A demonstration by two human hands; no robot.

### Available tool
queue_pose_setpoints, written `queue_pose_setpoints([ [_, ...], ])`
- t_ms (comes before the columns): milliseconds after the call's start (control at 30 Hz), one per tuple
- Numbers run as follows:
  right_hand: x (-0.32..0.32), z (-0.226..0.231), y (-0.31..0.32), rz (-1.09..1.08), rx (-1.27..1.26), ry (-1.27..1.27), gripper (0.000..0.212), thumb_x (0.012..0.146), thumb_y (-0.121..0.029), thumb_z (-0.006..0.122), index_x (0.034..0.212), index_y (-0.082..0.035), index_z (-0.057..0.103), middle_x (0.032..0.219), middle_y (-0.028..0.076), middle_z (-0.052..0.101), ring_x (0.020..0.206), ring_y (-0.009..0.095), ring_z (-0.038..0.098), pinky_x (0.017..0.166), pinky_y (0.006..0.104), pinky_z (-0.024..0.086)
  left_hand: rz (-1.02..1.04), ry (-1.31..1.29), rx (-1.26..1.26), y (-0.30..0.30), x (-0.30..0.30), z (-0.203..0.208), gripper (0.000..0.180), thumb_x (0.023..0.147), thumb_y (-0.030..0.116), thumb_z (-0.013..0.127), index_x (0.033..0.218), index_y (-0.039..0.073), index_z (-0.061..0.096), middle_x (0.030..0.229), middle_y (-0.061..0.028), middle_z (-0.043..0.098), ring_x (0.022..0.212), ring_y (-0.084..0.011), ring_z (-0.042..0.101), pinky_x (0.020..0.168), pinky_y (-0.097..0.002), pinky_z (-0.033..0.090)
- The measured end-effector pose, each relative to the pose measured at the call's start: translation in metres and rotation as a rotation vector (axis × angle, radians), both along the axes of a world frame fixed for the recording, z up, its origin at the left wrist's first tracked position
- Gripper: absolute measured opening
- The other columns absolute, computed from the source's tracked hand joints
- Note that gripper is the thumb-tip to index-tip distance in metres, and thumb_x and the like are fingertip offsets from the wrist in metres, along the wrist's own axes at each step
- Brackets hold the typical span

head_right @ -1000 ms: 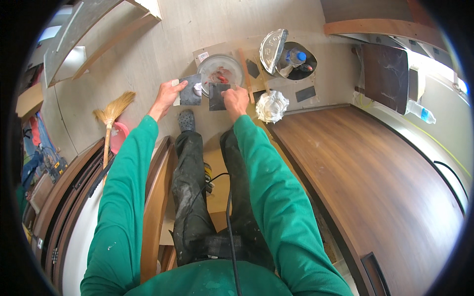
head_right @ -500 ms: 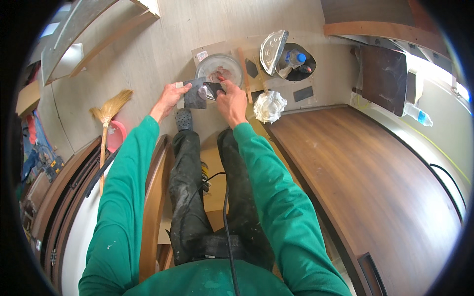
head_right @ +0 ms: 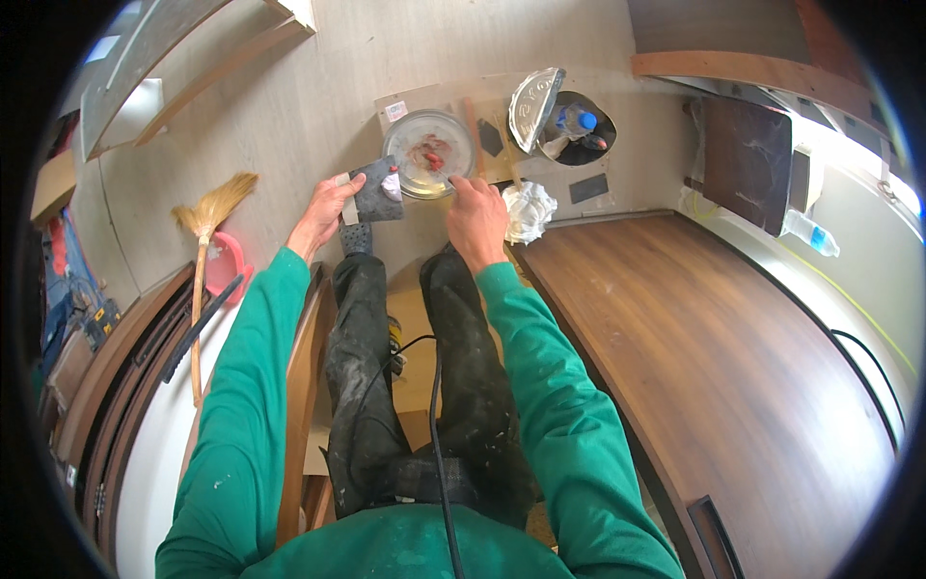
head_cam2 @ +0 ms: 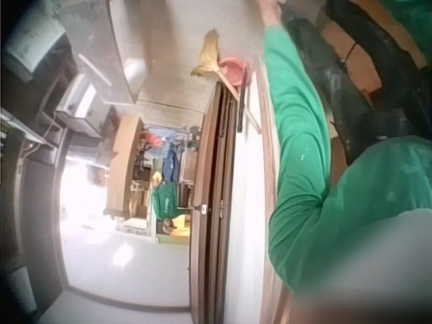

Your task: The person applies putty to a wooden door frame using a putty knife and a wooden stick. They repeatedly scoop putty from a container, spread it on the knife, and smooth it onto the frame edge.

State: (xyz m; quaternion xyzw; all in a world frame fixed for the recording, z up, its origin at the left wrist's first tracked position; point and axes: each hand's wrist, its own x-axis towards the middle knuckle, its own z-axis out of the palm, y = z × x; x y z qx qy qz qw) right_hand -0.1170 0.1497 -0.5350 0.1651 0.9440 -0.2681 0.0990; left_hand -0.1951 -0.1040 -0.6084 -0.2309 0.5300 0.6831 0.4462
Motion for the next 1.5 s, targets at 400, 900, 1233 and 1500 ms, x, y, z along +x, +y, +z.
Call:
queue_pose_setpoints([
  [400, -0.009, -0.018, -0.016, 0.108, 0.161, 0.028, 0.018, 0.082, -0.009, 0.059, 0.096, -0.007, 0.070, 0.092, 0.015, 0.068, 0.090, 0.037, 0.064, 0.078, 0.0477, 0.050, 0.108, 0.063, -0.043, -0.020, 0.017, 0.027, 0.034, 0.098, 0.026, 0.069, 0.119, -0.001, 0.066, 0.110, -0.0041, 0.071, 0.096, -0.0127, 0.066, 0.087, -0.0306, 0.052],
  [900, -0.011, 0.049, 0.012, 0.092, -0.036, -0.031, 0.029, 0.086, -0.009, 0.060, 0.110, -0.011, 0.075, 0.106, 0.011, 0.072, 0.098, 0.035, 0.064, 0.086, 0.0450, 0.049, 0.367, 0.041, 0.036, -0.028, 0.031, 0.092, 0.035, 0.098, 0.022, 0.069, 0.126, 0.001, 0.063, 0.115, -0.0052, 0.070, 0.103, -0.0143, 0.065, 0.093, -0.0329, 0.051],
  [1233, -0.025, 0.280, -0.003, -0.178, -0.780, 0.121, 0.029, 0.092, -0.001, 0.063, 0.120, -0.001, 0.070, 0.102, 0.007, 0.074, 0.087, 0.018, 0.068, 0.081, 0.0300, 0.053, 0.566, 0.206, 0.231, 0.030, 0.008, 0.238, 0.033, 0.098, 0.020, 0.068, 0.125, 0.001, 0.063, 0.117, -0.0058, 0.069, 0.105, -0.0175, 0.065, 0.094, -0.0353, 0.052],
  [1500, -0.036, 0.461, -0.023, -0.025, -0.874, 0.313, 0.030, 0.091, 0.002, 0.065, 0.120, -0.003, 0.070, 0.107, 0.006, 0.073, 0.097, 0.016, 0.066, 0.087, 0.0280, 0.051, 0.762, 0.460, 0.156, 0.026, 0.005, 0.444, 0.018, 0.098, 0.017, 0.068, 0.108, 0.002, 0.071, 0.099, -0.0003, 0.070, 0.087, -0.0081, 0.062, 0.076, -0.0251, 0.050],
])
